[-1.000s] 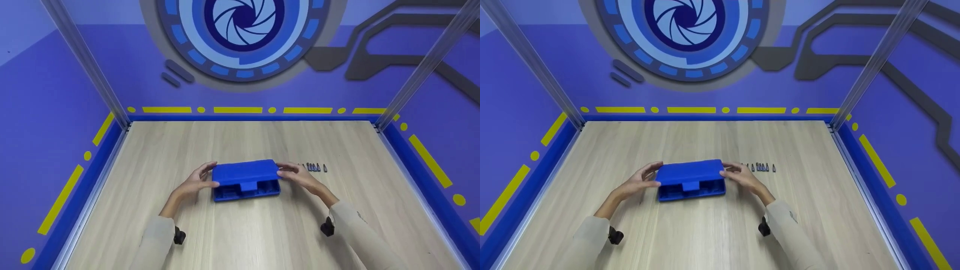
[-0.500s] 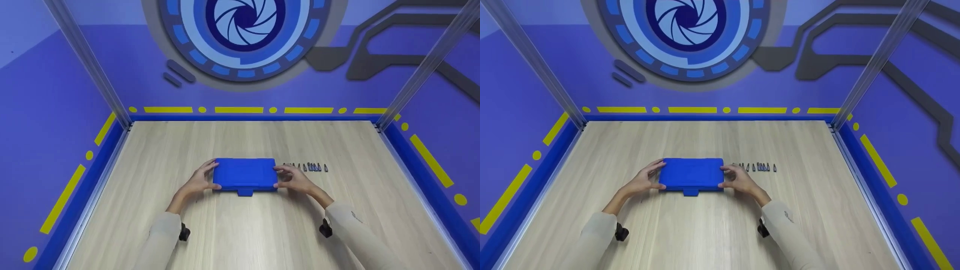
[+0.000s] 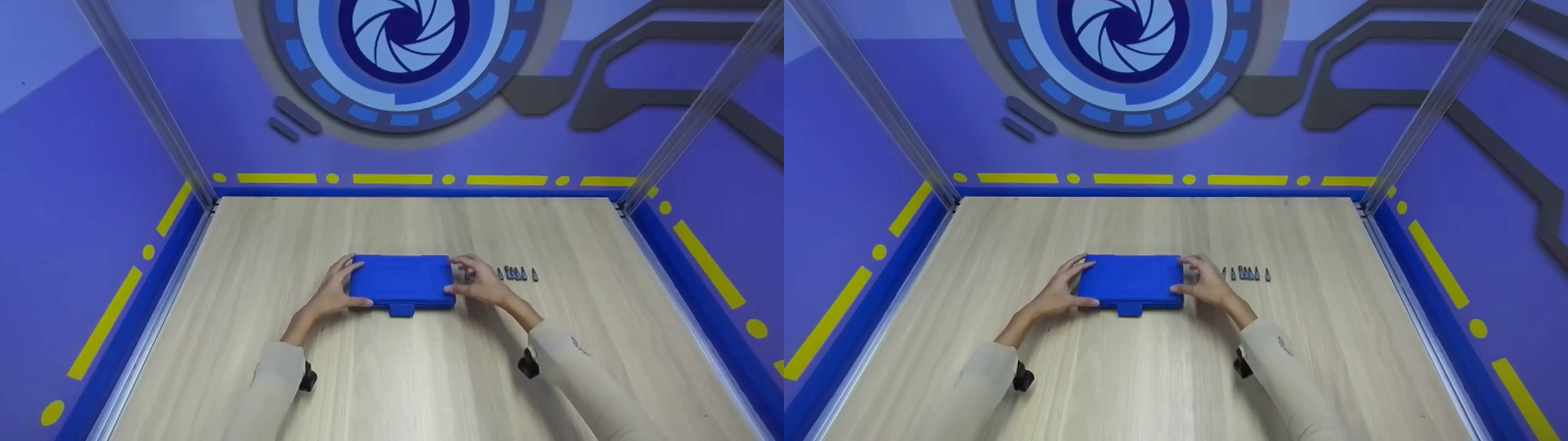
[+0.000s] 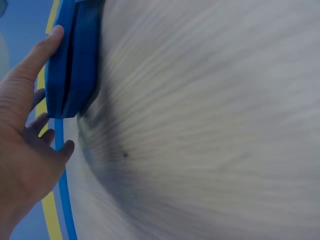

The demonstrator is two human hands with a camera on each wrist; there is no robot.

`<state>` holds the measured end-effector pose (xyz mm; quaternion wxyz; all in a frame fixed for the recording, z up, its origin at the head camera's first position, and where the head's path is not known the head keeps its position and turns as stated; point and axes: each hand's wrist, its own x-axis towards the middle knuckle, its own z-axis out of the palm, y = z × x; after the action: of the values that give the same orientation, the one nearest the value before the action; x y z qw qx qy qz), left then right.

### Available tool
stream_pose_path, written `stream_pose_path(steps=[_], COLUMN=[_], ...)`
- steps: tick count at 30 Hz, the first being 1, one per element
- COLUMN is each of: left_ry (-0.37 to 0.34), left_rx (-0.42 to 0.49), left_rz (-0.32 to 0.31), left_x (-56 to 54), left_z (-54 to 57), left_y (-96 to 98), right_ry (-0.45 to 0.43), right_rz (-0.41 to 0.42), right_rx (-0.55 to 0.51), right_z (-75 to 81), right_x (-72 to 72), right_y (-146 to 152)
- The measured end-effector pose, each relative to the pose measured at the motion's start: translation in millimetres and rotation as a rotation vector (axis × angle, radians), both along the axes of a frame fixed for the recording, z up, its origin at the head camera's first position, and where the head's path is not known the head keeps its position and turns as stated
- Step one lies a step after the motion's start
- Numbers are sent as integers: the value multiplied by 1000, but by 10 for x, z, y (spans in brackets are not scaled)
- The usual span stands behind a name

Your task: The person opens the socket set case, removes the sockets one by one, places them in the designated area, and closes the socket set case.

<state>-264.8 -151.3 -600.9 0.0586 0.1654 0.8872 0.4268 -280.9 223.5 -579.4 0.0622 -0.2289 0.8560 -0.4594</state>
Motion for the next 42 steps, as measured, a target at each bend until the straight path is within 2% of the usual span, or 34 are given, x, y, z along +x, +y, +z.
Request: stream_pose_path(steps=[3,5,10,13,17,22,27,37,42], left_ry=[18,25,68,115,132,89,106,118,118], left_rx=[-1,2,-1,-32,-64,-74,-85,-91,-98], left_rz=[11,13,28,43,64,91,84,67,61], left_x=[-4,-6,-14,-14,-20,-28,-42,-22,-37], left_z=[-26,-37,-52,-77,-91,-86,-92,-76,-56], left_y=[16,17,25,37,49,46,22,14,18], right_ry=[26,51,167,247,309,380,430,403,399], right_rz=[-13,11,73,77,64,22,-12,-33,18], right_rx=[45,100,319,467,580,574,529,536,597], right_z=[26,15,-65,-113,-181,-268,-333,-329,-340], right_x=[-1,4,-33,-77,-117,-135,-140,-109,-108], right_y=[-124,-243,-527,-619,-693,-735,-753,-764,-707])
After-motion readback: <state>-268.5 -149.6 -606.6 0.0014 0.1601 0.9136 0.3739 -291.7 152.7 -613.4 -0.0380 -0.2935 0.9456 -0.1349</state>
